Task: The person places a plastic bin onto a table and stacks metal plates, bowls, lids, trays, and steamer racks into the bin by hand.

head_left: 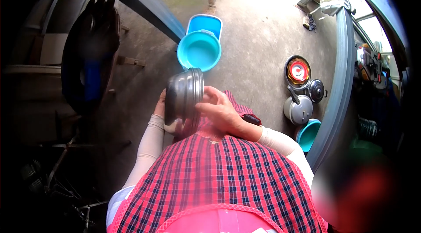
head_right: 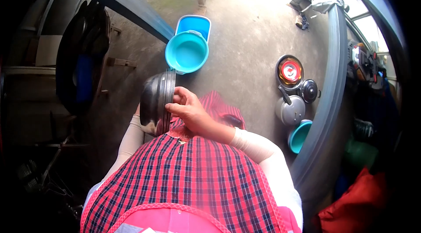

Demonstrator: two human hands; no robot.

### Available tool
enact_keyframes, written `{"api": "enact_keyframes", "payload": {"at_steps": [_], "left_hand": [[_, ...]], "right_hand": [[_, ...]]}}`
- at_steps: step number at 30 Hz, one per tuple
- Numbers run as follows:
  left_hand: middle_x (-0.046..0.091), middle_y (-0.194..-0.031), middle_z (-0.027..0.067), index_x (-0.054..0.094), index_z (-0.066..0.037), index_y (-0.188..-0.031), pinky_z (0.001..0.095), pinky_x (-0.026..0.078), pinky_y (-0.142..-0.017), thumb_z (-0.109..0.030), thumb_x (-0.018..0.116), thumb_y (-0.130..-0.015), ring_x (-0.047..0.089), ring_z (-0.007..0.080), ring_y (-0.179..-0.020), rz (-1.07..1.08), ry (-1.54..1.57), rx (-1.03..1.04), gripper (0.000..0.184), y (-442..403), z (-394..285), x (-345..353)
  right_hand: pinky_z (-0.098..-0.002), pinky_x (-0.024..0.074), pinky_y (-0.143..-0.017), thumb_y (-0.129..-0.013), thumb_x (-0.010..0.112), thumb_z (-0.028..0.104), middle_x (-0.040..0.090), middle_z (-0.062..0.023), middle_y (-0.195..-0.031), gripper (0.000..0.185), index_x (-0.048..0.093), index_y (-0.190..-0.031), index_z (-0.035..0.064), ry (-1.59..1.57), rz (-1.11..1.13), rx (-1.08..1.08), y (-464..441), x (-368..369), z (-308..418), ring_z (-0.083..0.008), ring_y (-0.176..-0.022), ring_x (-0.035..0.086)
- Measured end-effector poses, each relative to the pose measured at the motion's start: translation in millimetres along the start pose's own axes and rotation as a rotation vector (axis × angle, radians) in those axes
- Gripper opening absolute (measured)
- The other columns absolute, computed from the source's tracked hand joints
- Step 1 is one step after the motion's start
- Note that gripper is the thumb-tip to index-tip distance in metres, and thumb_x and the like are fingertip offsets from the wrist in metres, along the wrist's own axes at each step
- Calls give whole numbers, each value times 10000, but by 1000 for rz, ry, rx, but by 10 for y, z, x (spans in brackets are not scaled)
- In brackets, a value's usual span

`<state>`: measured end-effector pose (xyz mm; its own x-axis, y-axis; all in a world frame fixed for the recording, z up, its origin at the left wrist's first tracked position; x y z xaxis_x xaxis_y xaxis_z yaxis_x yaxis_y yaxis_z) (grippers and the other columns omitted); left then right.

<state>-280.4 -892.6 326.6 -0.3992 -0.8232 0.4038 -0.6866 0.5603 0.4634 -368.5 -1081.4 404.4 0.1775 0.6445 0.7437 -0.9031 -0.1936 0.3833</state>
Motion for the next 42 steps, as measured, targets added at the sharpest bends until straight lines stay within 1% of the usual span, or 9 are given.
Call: {"api": "enact_keyframes", "payload": {"at_steps": [9, 15, 19, 21, 25, 32, 36, 40, 42], "left_hand": [[627, -906, 86, 596, -4, -953, 289, 476, -715, -157, 454, -897, 567, 142, -799, -218, 82, 188, 216, 442, 33, -355], [633, -883, 83, 607, -4, -933, 289, 475, -707, -162, 447, -902, 568, 138, -782, -398, 89, 304, 226, 899, -137, -952], [628, -911, 66, 600, -29, -962, 289, 476, -724, -171, 402, -931, 576, 157, -822, -417, 694, 202, 246, 1314, -150, -1563], [612, -968, 61, 575, -46, -1025, 300, 474, -751, -196, 415, -927, 569, 170, -867, -545, 14, 248, 240, 1522, -141, -2025], [585, -1031, 63, 537, -60, -1086, 318, 470, -771, -239, 441, -913, 556, 185, -908, -570, 124, 360, 267, 2021, -205, -2803], [538, -1142, 66, 471, -84, -1192, 351, 462, -806, -316, 485, -888, 533, 212, -979, -596, 381, 469, 383, 2747, 30, -3721], [512, -1205, 67, 434, -98, -1253, 370, 457, -826, -359, 511, -873, 520, 227, -1020, -631, 545, 518, 467, 2948, 490, -3869], [496, -1230, 65, 439, -100, -1254, 400, 431, -856, -468, 526, -831, 483, 237, -1079, -616, 700, 494, 567, 2986, 621, -4018], [499, -1228, 66, 444, -92, -1246, 426, 408, -869, -535, 526, -795, 459, 241, -1110, -605, 648, 527, 638, 3000, 521, -4206]], "right_hand": [[-294, 521, -589, -844, 586, 110, 581, -126, -994, 411, 397, -1187, -12, 79, 132, 55, -170, 176, -312, -200, -784, 612], [-315, 519, -741, -832, 588, 41, 583, -92, -892, 343, 413, -1127, 49, 187, 3, 316, -497, 833, -565, -144, -604, 566], [-364, 518, -787, -843, 543, -8, 582, -101, -956, 337, 422, -1150, 60, -4, -1, 502, -743, 1396, -950, -176, -737, 601], [-367, 486, -813, -849, 536, 14, 527, -100, -1038, 417, 375, -1229, 76, 16, 87, 547, -910, 1655, -1201, -225, -920, 563], [-274, 492, -729, -837, 541, -20, 579, -42, -848, 302, 459, -1119, 47, 174, 244, 516, -1220, 2185, -1738, -152, -799, 582], [-210, 442, -671, -808, 564, -51, 572, 11, -857, 256, 507, -1044, 31, 544, 464, 347, -1632, 2973, -2450, -62, -764, 527], [-297, 450, -869, -768, 570, -97, 571, -55, -1092, 377, 514, -1121, 23, 873, 705, 262, -1975, 3101, -2665, -169, -1050, 527], [-321, 460, -845, -721, 628, 0, 594, -62, -1045, 385, 536, -1095, 16, 812, 756, 336, -2396, 3302, -2841, -176, -1002, 553], [-331, 470, -812, -703, 655, 83, 613, -75, -995, 384, 561, -1069, 19, 1045, 980, 88, -2631, 3546, -2820, -202, -952, 581]]}}
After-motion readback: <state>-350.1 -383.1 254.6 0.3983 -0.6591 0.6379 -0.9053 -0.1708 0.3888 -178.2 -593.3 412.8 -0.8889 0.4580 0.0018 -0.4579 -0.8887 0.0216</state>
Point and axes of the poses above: each hand's wrist, its own y-axis away from the middle knuckle, its own x-axis out of the palm, z = x × y, the point moved 1 cm from there along -y, towards the middle knuckle
